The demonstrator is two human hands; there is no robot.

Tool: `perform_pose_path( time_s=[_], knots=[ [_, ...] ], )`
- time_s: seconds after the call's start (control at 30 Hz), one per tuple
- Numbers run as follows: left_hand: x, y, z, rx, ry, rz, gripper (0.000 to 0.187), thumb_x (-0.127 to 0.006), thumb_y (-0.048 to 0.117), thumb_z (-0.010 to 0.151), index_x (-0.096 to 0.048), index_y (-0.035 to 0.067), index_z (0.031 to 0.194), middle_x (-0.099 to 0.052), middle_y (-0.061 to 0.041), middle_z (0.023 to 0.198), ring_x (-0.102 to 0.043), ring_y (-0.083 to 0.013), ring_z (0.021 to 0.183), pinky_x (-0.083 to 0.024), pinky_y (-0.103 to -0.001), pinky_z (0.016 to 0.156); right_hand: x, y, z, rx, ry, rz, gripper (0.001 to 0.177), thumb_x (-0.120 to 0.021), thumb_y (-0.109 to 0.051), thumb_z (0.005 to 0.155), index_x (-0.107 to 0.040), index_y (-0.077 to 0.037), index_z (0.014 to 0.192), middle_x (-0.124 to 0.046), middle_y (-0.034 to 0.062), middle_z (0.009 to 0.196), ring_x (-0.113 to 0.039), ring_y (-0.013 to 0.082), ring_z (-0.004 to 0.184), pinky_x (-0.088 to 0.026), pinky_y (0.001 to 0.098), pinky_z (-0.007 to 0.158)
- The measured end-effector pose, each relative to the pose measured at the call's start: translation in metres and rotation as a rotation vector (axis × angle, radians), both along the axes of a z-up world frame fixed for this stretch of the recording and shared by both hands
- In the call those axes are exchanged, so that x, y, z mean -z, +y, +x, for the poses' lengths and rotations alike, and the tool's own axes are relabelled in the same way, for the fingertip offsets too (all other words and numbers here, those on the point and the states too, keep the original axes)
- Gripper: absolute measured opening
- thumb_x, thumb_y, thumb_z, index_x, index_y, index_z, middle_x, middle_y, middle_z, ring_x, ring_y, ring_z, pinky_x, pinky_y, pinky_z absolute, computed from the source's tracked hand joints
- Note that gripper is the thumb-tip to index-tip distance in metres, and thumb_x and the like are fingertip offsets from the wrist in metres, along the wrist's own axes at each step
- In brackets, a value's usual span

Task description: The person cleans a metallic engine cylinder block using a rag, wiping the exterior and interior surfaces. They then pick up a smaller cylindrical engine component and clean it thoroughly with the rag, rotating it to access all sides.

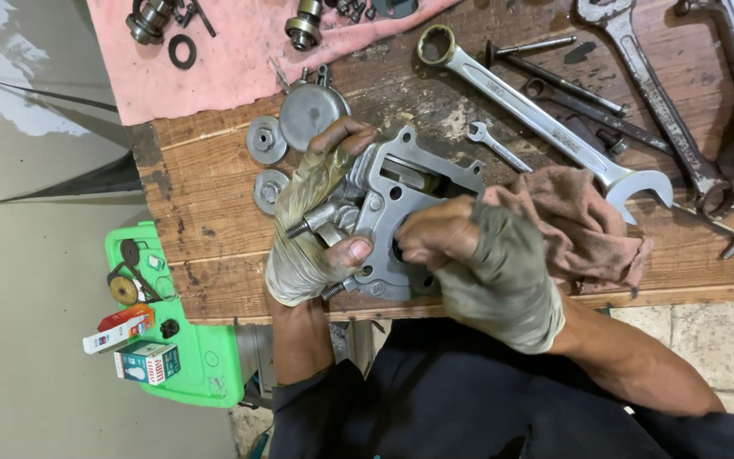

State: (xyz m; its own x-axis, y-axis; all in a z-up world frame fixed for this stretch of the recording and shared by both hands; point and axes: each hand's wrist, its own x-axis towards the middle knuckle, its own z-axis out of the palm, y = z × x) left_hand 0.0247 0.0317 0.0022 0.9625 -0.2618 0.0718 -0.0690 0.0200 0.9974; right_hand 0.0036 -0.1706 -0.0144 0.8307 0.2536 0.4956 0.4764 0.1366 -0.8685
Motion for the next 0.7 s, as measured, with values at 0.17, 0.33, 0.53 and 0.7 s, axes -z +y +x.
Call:
perform_pose_path(
  time_s=[0.17, 0.33, 0.53, 0.7],
  knots=[
    [-0.002, -0.002, 0.0, 0.027, 0.036, -0.068, 0.085, -0.078, 0.051, 0.087, -0.046, 0.001, 0.148, -0.045, -0.008, 0.148, -0.048, -0.0221, 0.142, -0.036, -0.04, 0.128, -0.005, -0.011, -0.002, 0.212, -0.442, -0.525, 0.016, -0.059, 0.003, 0.096, -0.064, -0.003, 0.11, -0.072, 0.0149, 0.097, -0.069, 0.0247, 0.077, -0.056, 0.0339, 0.062],
    [0.003, 0.0, -0.001, 0.008, 0.022, -0.11, 0.083, -0.079, 0.052, 0.087, -0.05, 0.0, 0.145, -0.04, -0.01, 0.151, -0.049, -0.0246, 0.141, -0.041, -0.042, 0.125, -0.011, -0.008, -0.01, 0.193, -0.495, -0.676, 0.019, -0.05, -0.001, 0.101, -0.064, 0.0, 0.116, -0.069, 0.0194, 0.115, -0.065, 0.0298, 0.085, -0.046, 0.0432, 0.074],
    [0.0, -0.003, -0.003, 0.015, -0.038, 0.028, 0.083, -0.074, 0.055, 0.088, -0.048, 0.001, 0.146, -0.042, -0.009, 0.15, -0.048, -0.023, 0.141, -0.038, -0.04, 0.126, -0.011, -0.011, -0.004, 0.2, -0.34, -0.41, 0.011, -0.063, 0.005, 0.102, -0.065, -0.002, 0.11, -0.07, 0.0105, 0.096, -0.071, 0.0257, 0.084, -0.056, 0.037, 0.067],
    [0.0, -0.002, -0.004, 0.002, -0.019, -0.009, 0.083, -0.074, 0.054, 0.089, -0.047, 0.001, 0.147, -0.042, -0.008, 0.151, -0.048, -0.0223, 0.14, -0.039, -0.041, 0.124, -0.013, -0.007, -0.009, 0.031, -0.116, -0.24, 0.004, -0.056, 0.002, 0.103, -0.057, -0.002, 0.102, -0.065, 0.0103, 0.084, -0.067, 0.0207, 0.069, -0.062, 0.0308, 0.064]
  ],
)
